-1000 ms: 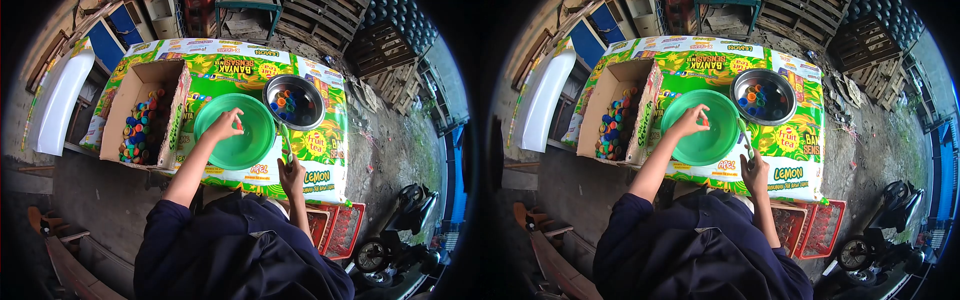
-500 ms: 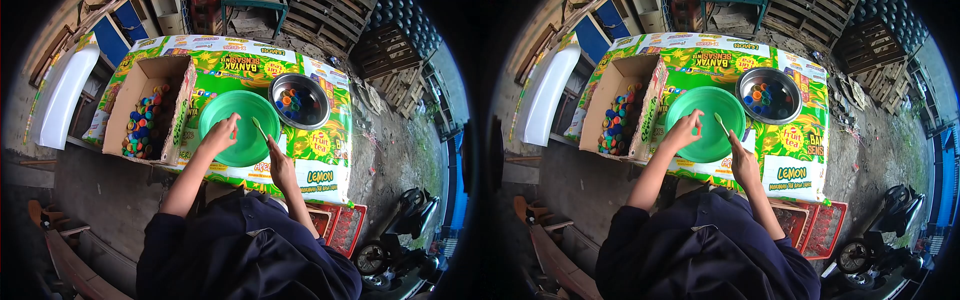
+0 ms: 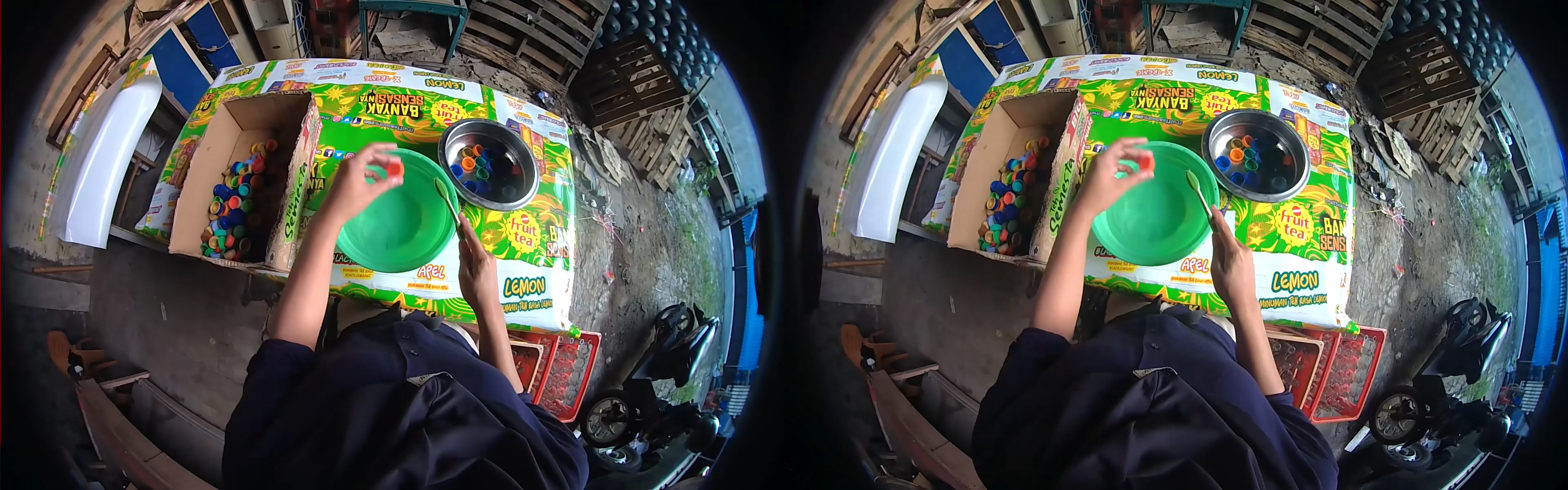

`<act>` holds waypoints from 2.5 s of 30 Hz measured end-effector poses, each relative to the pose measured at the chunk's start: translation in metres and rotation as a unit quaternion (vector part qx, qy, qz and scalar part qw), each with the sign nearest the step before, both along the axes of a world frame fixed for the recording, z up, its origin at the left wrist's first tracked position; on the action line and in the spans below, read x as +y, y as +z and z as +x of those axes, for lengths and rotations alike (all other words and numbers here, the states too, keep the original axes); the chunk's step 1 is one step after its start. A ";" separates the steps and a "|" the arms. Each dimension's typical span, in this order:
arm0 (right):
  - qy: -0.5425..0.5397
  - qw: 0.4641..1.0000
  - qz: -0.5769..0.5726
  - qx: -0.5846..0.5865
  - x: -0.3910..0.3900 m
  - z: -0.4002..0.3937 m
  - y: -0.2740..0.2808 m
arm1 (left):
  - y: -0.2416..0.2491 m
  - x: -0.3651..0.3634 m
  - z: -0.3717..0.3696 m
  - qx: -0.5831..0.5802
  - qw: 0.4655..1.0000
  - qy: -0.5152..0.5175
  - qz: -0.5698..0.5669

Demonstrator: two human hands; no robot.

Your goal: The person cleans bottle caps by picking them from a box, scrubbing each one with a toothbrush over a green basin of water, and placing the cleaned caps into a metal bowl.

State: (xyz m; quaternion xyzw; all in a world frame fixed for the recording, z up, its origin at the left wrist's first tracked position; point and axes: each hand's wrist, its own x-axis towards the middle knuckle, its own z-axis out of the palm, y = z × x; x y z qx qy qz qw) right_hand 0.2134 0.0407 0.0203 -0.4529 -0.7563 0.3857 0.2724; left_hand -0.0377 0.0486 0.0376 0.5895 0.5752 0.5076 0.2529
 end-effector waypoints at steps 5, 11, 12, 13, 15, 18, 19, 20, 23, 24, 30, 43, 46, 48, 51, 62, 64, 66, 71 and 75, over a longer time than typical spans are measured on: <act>0.007 1.000 0.017 -0.005 -0.001 0.000 -0.004 | -0.058 -0.012 -0.001 0.142 0.980 -0.022 -0.137; 0.065 0.997 0.050 0.014 -0.014 -0.012 -0.015 | -0.029 -0.029 0.018 0.057 0.997 0.030 -0.043; 0.091 0.994 0.052 -0.031 -0.018 -0.015 -0.012 | -0.025 -0.031 0.022 0.055 0.998 0.029 -0.030; 0.108 0.989 0.089 -0.053 -0.017 -0.017 -0.020 | -0.020 -0.033 0.025 0.054 0.998 0.027 -0.017; 0.048 0.993 0.080 -0.077 -0.004 -0.016 -0.025 | -0.018 -0.035 0.026 0.056 0.998 0.033 -0.008; 0.043 0.990 0.122 -0.065 0.001 -0.014 -0.021 | -0.017 -0.035 0.026 0.060 0.997 0.052 -0.009; 0.068 0.987 0.126 -0.075 -0.003 -0.012 -0.019 | -0.012 -0.036 0.027 0.061 0.997 0.054 -0.007; 0.092 0.984 0.129 -0.085 -0.006 -0.012 -0.018 | -0.010 -0.037 0.027 0.064 0.997 0.053 -0.005; 0.042 0.989 0.126 -0.070 0.000 -0.009 -0.020 | -0.016 -0.037 0.026 0.034 0.997 0.068 -0.012; 0.076 0.985 0.151 -0.028 -0.007 -0.011 -0.017 | -0.016 -0.035 0.027 0.048 0.997 0.064 0.001; 0.043 0.988 0.139 -0.043 0.005 -0.005 -0.034 | -0.018 -0.035 0.029 0.033 0.998 0.047 0.018; 0.000 0.996 0.085 0.016 0.000 -0.010 -0.013 | -0.047 -0.038 0.032 -0.491 0.866 -0.070 -0.064; 0.022 0.995 0.095 0.034 -0.011 -0.014 -0.009 | -0.039 -0.047 0.039 -0.553 0.826 -0.089 -0.065; 0.099 0.989 0.109 -0.002 -0.022 -0.016 -0.005 | -0.033 -0.049 0.043 -0.546 0.831 -0.094 -0.051; 0.017 0.997 0.072 0.001 -0.010 -0.016 0.015 | -0.036 -0.046 0.042 -0.516 0.850 -0.106 -0.022; 0.090 0.983 0.159 0.027 -0.020 -0.023 0.009 | -0.030 -0.049 0.048 -0.444 0.893 -0.068 0.043; 0.059 0.991 0.117 -0.029 -0.010 -0.020 0.025 | -0.033 -0.048 0.046 -0.439 0.893 -0.074 0.058; -0.058 0.993 0.091 0.040 0.003 -0.020 0.033 | -0.037 -0.050 0.047 -0.456 0.885 -0.071 0.069; 0.051 0.992 0.112 -0.012 -0.006 -0.020 0.008 | -0.033 -0.050 0.045 -0.463 0.882 -0.062 0.057; 0.047 0.983 0.170 0.056 -0.007 -0.022 -0.001 | -0.036 -0.049 0.047 -0.502 0.861 -0.060 0.049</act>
